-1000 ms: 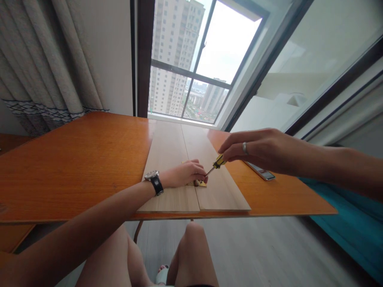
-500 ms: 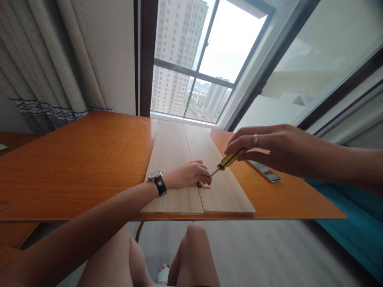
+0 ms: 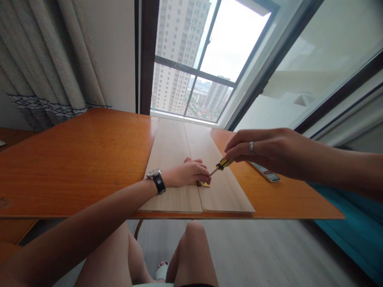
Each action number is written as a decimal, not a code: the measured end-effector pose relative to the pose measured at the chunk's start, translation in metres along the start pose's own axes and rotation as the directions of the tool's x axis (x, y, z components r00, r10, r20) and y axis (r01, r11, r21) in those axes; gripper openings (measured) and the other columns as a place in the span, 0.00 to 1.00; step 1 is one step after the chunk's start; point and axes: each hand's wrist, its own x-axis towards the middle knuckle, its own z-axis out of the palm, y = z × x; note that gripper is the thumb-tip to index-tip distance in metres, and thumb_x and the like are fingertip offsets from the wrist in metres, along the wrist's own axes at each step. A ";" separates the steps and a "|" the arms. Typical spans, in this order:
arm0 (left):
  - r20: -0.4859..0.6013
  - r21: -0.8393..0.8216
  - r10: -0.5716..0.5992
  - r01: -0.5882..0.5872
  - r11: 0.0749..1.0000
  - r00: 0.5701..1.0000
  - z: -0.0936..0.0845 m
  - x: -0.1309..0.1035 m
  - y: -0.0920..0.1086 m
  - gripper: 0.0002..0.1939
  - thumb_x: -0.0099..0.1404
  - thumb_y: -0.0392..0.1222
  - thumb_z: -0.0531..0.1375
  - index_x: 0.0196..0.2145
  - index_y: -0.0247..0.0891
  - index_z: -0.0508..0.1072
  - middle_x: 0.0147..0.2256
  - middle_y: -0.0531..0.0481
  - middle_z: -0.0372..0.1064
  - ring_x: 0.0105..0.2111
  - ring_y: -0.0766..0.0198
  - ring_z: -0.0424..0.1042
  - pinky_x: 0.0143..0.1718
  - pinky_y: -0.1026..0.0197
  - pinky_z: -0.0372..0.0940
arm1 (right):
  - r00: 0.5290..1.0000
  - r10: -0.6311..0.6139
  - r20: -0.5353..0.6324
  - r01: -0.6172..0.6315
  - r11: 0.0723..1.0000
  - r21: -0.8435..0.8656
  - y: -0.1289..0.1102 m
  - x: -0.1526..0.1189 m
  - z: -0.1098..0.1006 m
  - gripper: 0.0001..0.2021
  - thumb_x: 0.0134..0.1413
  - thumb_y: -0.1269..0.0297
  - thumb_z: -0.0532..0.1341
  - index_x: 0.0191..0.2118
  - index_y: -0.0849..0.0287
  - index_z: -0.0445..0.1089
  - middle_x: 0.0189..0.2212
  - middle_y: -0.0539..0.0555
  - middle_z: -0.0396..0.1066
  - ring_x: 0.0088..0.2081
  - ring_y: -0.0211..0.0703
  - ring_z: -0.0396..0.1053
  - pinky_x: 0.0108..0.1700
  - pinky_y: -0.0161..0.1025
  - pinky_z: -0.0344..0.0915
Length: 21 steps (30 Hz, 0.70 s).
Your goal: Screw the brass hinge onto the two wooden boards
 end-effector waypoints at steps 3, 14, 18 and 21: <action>0.007 -0.001 -0.013 0.013 1.000 1.000 0.000 0.000 -0.001 0.16 0.75 0.43 0.52 0.36 0.39 0.79 0.39 0.48 0.76 0.47 0.58 0.64 0.54 0.54 0.48 | 0.992 0.126 -0.022 -0.128 0.979 -0.157 0.000 0.004 0.006 0.12 0.65 0.60 0.56 0.41 0.60 0.75 0.27 0.55 0.77 0.27 0.44 0.74 0.27 0.38 0.64; 0.015 0.022 -0.007 0.007 1.000 1.000 -0.001 0.000 -0.001 0.16 0.75 0.41 0.52 0.35 0.38 0.77 0.39 0.48 0.76 0.47 0.59 0.64 0.54 0.57 0.50 | 0.995 -0.066 -0.071 0.065 0.998 -0.025 0.001 -0.003 0.003 0.18 0.70 0.59 0.50 0.44 0.59 0.76 0.41 0.58 0.78 0.37 0.42 0.77 0.37 0.38 0.71; 0.018 0.035 -0.005 0.004 0.999 1.000 -0.002 0.000 0.000 0.11 0.73 0.41 0.56 0.38 0.39 0.78 0.40 0.49 0.76 0.47 0.59 0.63 0.54 0.58 0.51 | 0.982 0.160 -0.104 -0.184 0.937 -0.298 0.002 0.007 0.014 0.26 0.68 0.49 0.48 0.32 0.61 0.75 0.20 0.54 0.72 0.19 0.40 0.67 0.21 0.38 0.57; 0.019 0.041 -0.001 0.000 0.999 1.000 -0.002 0.000 -0.001 0.10 0.72 0.42 0.57 0.38 0.40 0.79 0.39 0.50 0.75 0.47 0.59 0.63 0.53 0.58 0.51 | 0.962 0.269 -0.056 -0.270 0.891 -0.366 0.004 0.010 0.017 0.27 0.68 0.48 0.47 0.32 0.62 0.74 0.20 0.56 0.72 0.20 0.43 0.69 0.22 0.38 0.57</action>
